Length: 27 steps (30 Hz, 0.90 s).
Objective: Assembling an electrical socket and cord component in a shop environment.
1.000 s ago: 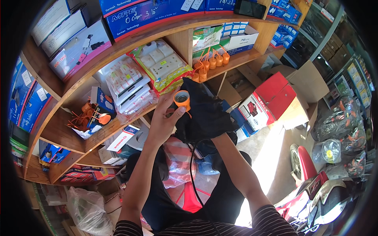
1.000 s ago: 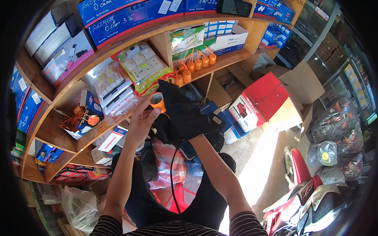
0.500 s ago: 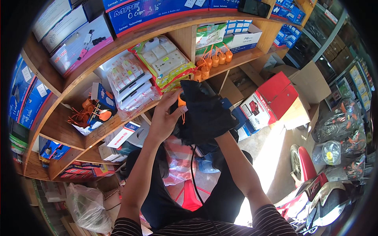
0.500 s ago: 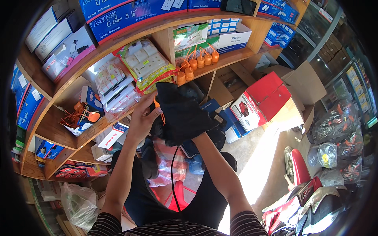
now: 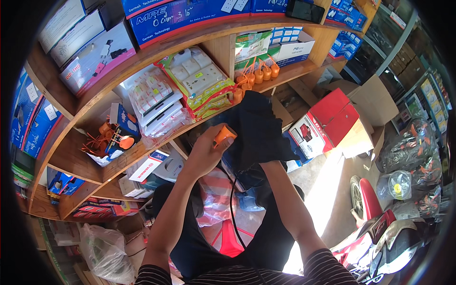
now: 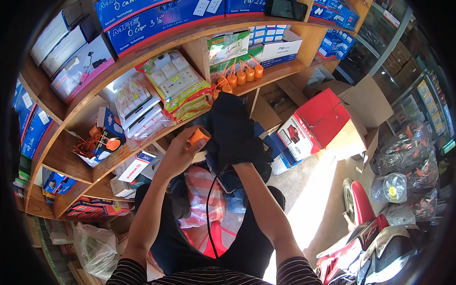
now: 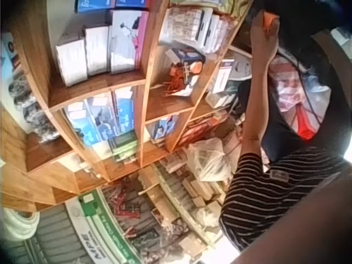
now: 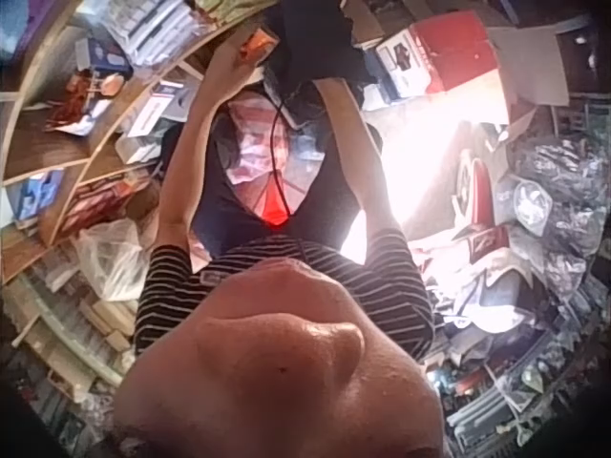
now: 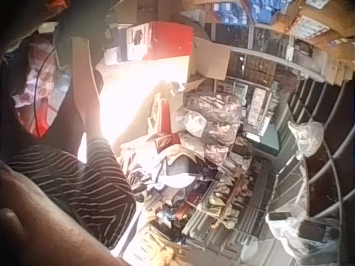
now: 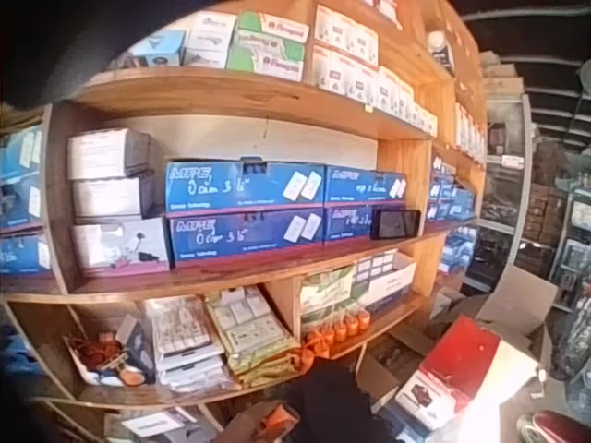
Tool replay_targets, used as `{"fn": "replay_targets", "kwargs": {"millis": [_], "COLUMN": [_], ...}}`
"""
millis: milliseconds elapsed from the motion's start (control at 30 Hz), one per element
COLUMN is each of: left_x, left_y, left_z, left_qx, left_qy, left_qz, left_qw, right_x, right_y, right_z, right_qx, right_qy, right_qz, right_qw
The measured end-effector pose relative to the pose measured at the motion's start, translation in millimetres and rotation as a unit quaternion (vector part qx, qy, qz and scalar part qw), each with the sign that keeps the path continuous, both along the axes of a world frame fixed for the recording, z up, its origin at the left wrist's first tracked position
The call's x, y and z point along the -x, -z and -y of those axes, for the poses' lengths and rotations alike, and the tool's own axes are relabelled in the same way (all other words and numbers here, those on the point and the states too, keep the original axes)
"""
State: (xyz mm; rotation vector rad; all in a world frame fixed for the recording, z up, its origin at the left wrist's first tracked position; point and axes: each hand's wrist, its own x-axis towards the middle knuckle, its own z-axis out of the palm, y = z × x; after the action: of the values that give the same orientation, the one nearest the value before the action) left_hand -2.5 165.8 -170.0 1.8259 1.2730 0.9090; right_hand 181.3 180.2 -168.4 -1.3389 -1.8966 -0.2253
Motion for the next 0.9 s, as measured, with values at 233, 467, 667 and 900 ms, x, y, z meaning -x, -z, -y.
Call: {"fn": "replay_targets", "kwargs": {"millis": [233,467,667,900], "left_x": [7.6,13.4,12.4,17.0], "left_y": [-6.9,0.9,7.0,-4.3], "left_z": [-2.5,-6.7,-11.7,-10.3], "left_qx": [0.119,0.082,0.037,0.152], "left_qy": [0.088,0.021,0.000,0.011], "left_qz": [0.166,0.318,0.265,0.312], "left_qw": [0.975,0.944,0.963,0.938], "right_x": [-5.2,-2.0,-1.5,11.2], "right_y": [-1.2,0.8,7.0,10.0], "right_z": [6.6,3.3,6.7,7.4], "right_qx": [0.192,0.312,0.330,0.279], "right_qy": [-0.242,-0.338,-0.318,-0.343], "right_qz": [-0.111,-0.325,-0.383,-0.361], "right_qw": [0.944,0.826,0.802,0.821]}}
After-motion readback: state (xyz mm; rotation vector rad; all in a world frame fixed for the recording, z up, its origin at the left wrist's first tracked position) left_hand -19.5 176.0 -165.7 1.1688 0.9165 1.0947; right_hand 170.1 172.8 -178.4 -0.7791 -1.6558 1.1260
